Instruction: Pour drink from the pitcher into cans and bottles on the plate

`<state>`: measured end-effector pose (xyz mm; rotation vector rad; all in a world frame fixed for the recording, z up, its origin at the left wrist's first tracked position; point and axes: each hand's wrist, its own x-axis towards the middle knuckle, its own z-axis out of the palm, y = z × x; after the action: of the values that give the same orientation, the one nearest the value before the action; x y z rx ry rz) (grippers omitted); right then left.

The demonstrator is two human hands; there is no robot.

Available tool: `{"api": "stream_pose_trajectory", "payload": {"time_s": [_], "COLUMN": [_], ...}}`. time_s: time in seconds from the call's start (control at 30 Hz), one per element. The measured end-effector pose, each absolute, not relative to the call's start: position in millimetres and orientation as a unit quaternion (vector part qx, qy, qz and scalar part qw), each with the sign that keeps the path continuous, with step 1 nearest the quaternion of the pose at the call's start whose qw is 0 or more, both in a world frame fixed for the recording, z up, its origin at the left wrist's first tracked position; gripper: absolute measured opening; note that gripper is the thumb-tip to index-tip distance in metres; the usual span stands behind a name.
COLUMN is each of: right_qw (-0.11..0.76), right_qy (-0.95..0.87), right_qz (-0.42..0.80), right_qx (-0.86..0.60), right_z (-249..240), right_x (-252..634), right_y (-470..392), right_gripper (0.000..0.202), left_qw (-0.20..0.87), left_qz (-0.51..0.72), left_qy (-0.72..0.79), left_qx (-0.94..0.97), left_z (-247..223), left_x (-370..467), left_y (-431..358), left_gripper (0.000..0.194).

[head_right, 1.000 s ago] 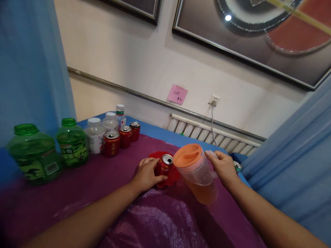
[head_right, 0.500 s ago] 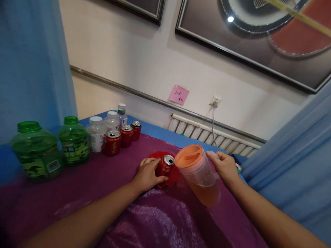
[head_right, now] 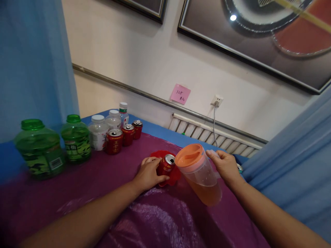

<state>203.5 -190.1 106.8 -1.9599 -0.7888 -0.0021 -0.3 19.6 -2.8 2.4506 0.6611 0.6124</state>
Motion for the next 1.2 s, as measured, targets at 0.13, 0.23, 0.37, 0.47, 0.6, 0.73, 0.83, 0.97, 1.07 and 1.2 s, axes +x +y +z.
{"api": "stream_pose_trajectory", "payload": {"time_s": [0.13, 0.23, 0.37, 0.47, 0.6, 0.73, 0.83, 0.97, 1.07, 1.2], "right_qw": [0.484, 0.485, 0.485, 0.489, 0.493, 0.489, 0.489, 0.487, 0.486, 0.487], "right_qy": [-0.329, -0.329, -0.331, -0.326, -0.320, -0.319, -0.326, -0.324, -0.319, -0.322], "right_qz": [0.000, 0.003, 0.003, 0.003, 0.000, 0.000, 0.001, -0.004, -0.002, -0.006], "right_qx": [-0.810, -0.810, -0.810, -0.809, -0.809, -0.812, -0.809, -0.812, -0.814, -0.812], "right_z": [109.6, 110.9, 111.2, 111.7, 113.1, 114.8, 116.3, 118.0, 119.0, 120.6], "right_x": [201.1, 199.7, 200.9, 202.2, 202.7, 202.2, 201.2, 200.5, 199.9, 197.7], "right_y": [-189.6, -188.9, -188.5, -189.6, -192.0, -192.8, -192.8, -193.2, -193.7, -193.5], "right_gripper": [0.060, 0.060, 0.060, 0.059, 0.060, 0.060, 0.060, 0.059, 0.058, 0.058], "left_qw": [0.262, 0.264, 0.267, 0.264, 0.266, 0.263, 0.265, 0.269, 0.268, 0.267], "left_qz": [0.231, 0.234, 0.232, 0.233, 0.232, 0.231, 0.233, 0.234, 0.228, 0.228], "left_qy": [0.242, 0.241, 0.242, 0.243, 0.247, 0.249, 0.247, 0.247, 0.252, 0.247], "left_qx": [0.905, 0.904, 0.904, 0.904, 0.902, 0.903, 0.902, 0.901, 0.902, 0.903], "left_z": [-3.7, -6.1, -8.5, -8.5, -7.3, -6.0, -5.3, -4.7, -4.2, -3.7], "left_x": [-0.4, 0.2, 0.6, 0.6, 0.8, 0.2, -0.3, -0.5, -0.5, -1.1], "left_y": [19.4, 19.9, 20.6, 20.6, 20.3, 19.7, 19.2, 18.7, 18.8, 19.0], "left_gripper": [0.071, 0.070, 0.069, 0.069, 0.071, 0.070, 0.069, 0.071, 0.071, 0.069]}}
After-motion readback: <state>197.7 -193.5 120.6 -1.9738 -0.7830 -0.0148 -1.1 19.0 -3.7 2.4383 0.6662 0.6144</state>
